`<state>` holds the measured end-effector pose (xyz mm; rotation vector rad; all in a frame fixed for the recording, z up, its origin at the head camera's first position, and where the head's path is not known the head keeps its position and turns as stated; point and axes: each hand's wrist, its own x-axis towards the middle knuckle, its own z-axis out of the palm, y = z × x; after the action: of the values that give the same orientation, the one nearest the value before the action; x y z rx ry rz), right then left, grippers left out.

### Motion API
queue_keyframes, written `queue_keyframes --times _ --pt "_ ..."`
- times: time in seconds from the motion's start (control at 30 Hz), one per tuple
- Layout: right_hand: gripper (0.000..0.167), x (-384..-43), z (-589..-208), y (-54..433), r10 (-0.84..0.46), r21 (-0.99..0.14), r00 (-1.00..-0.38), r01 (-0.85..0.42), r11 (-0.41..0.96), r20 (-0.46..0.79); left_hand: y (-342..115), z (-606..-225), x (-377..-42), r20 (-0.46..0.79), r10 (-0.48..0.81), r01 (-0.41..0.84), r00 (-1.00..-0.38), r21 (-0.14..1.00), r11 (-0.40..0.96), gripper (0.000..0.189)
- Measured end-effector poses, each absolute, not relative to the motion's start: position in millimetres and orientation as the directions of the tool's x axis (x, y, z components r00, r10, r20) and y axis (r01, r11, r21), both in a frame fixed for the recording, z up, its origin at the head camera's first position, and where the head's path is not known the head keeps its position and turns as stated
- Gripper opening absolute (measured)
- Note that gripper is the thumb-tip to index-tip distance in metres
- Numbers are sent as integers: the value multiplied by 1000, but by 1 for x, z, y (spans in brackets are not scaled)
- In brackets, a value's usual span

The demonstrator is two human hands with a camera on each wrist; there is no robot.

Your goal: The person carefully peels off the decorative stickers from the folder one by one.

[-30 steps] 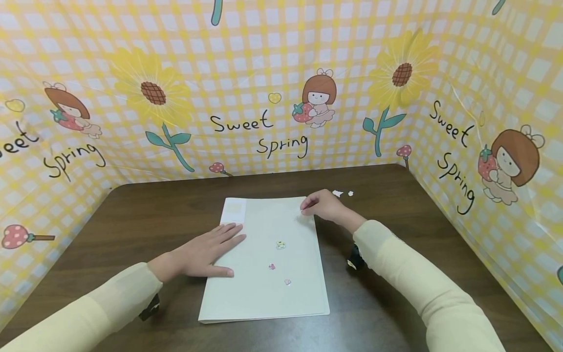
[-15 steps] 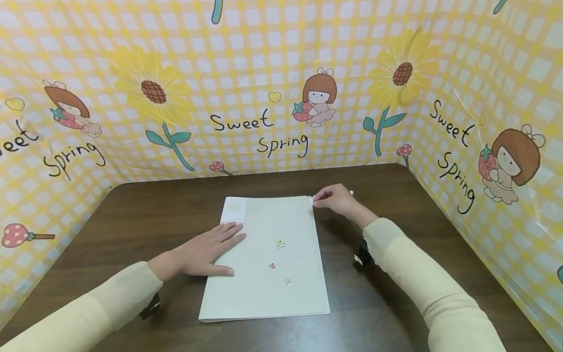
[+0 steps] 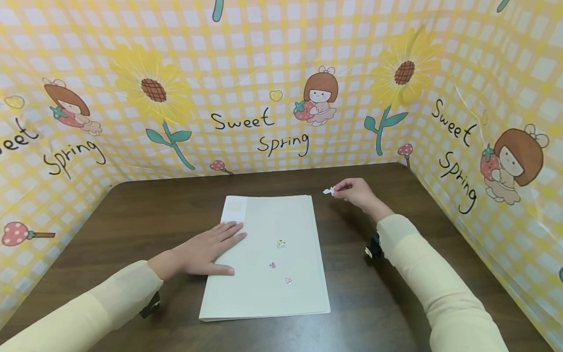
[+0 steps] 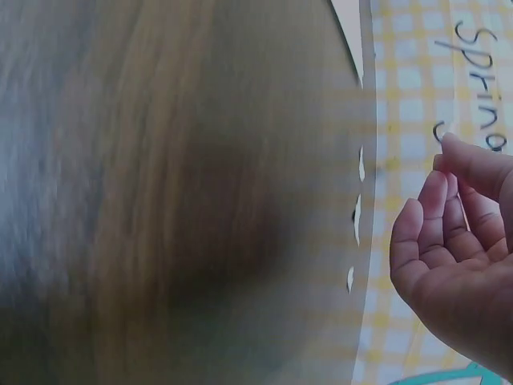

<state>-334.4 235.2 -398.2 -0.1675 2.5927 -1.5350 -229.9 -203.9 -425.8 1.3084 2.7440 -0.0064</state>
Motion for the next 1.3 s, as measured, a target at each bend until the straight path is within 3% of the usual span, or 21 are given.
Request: queue_keyframes --times 1.3 --pt "28 -348 -413 312 17 -837 -999 34 546 -29 -203 -425 -229 -99 772 774 -628 28 633 94"
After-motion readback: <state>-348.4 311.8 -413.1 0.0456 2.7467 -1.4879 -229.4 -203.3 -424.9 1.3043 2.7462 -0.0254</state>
